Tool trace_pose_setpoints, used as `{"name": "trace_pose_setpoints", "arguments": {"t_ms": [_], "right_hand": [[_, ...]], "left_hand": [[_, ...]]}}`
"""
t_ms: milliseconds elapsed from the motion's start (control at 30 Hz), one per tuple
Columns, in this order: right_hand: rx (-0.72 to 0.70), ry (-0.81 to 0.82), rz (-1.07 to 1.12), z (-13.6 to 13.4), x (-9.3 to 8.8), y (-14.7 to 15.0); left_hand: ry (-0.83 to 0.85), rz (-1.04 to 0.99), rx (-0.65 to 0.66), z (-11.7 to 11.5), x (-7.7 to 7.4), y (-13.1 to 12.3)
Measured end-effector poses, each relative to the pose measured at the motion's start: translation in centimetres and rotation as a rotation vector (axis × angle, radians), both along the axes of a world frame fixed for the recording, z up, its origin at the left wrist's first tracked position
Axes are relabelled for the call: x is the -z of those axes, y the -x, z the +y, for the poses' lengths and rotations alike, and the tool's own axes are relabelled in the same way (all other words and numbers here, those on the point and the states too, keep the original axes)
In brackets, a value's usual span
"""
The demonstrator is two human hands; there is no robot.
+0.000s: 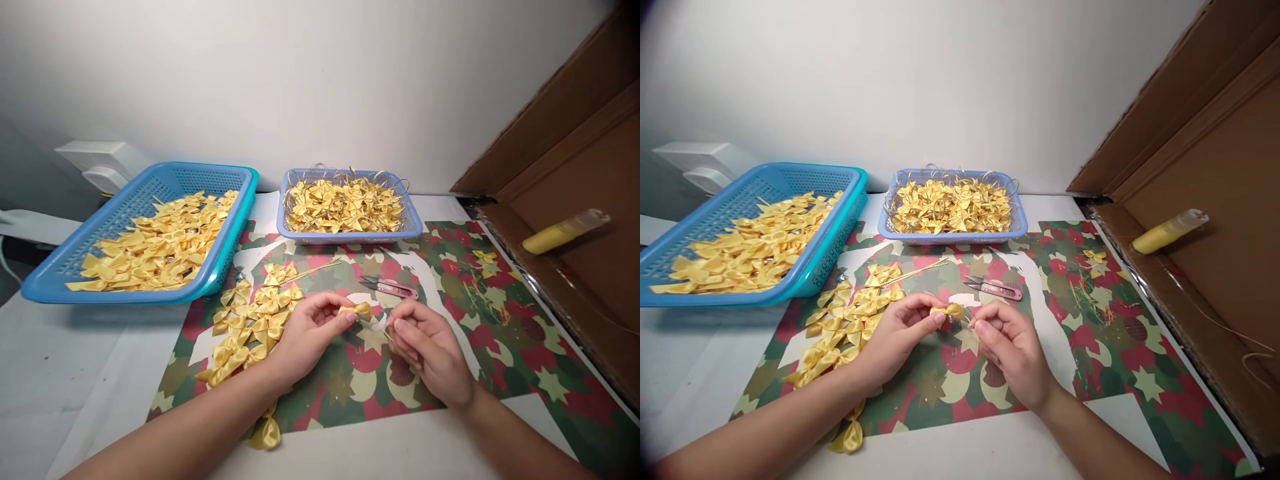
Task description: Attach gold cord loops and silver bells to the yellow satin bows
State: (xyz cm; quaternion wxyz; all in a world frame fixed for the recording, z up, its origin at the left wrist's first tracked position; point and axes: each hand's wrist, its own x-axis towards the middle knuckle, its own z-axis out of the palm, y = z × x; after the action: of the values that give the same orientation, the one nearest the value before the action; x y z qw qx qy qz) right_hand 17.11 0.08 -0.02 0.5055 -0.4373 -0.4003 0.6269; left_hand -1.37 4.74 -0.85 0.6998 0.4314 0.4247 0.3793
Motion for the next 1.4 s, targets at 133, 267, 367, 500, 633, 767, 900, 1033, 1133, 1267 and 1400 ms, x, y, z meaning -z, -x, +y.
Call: {"name": "trace_pose_setpoints", "arguments": {"t_ms": [133,267,367,500,633,767,900,1033,1133,1267,1400], "right_hand": [[0.201,0.122,-0.034,1.3,0.4,0.4],[0.156,0.119,-0.172,1.3,0.4,0.4],[0.078,-0.093,-0.4,0.2,0.1,0.5],[0.013,-0.325,-0.669,-1.0,-0.4,1.0],[-0.011,-0.326,-0.78,-0.9,-0.9,1.3],[-0.064,-0.301,-0.844,-0.5,-1.2,1.3],[-0.039,-0.415,-0.91,-0.3,-1.2,1.4],[0.046,-0.407,-0.946,-0.4,-0.9,1.7],[0.008,-0.337,-0.855,-0.2,-0.7,1.7],[-0.041,-0.277,-0.727,0.1,-0.4,1.7],[-0.04,-0.268,-0.667,0.3,-0.2,1.7]], "left_hand": [[-0.007,-0.023,-0.007,0.0,0.4,0.2],[0.031,-0.038,-0.002,-0.1,0.5,0.2],[0.033,-0.013,-0.025,-0.1,0.4,0.1],[-0.002,-0.002,-0.06,-0.1,0.2,-0.1],[-0.008,0.026,-0.054,-0.2,0.2,-0.3],[-0.025,0.048,-0.059,-0.4,0.2,-0.5],[-0.069,0.038,-0.046,-0.5,0.3,-0.5],[-0.085,0.052,-0.035,-0.6,0.3,-0.4],[-0.111,0.067,-0.016,-0.5,0.4,-0.4],[-0.131,0.075,0.021,-0.5,0.5,-0.4],[-0.137,0.073,0.03,-0.6,0.5,-0.4]]}}
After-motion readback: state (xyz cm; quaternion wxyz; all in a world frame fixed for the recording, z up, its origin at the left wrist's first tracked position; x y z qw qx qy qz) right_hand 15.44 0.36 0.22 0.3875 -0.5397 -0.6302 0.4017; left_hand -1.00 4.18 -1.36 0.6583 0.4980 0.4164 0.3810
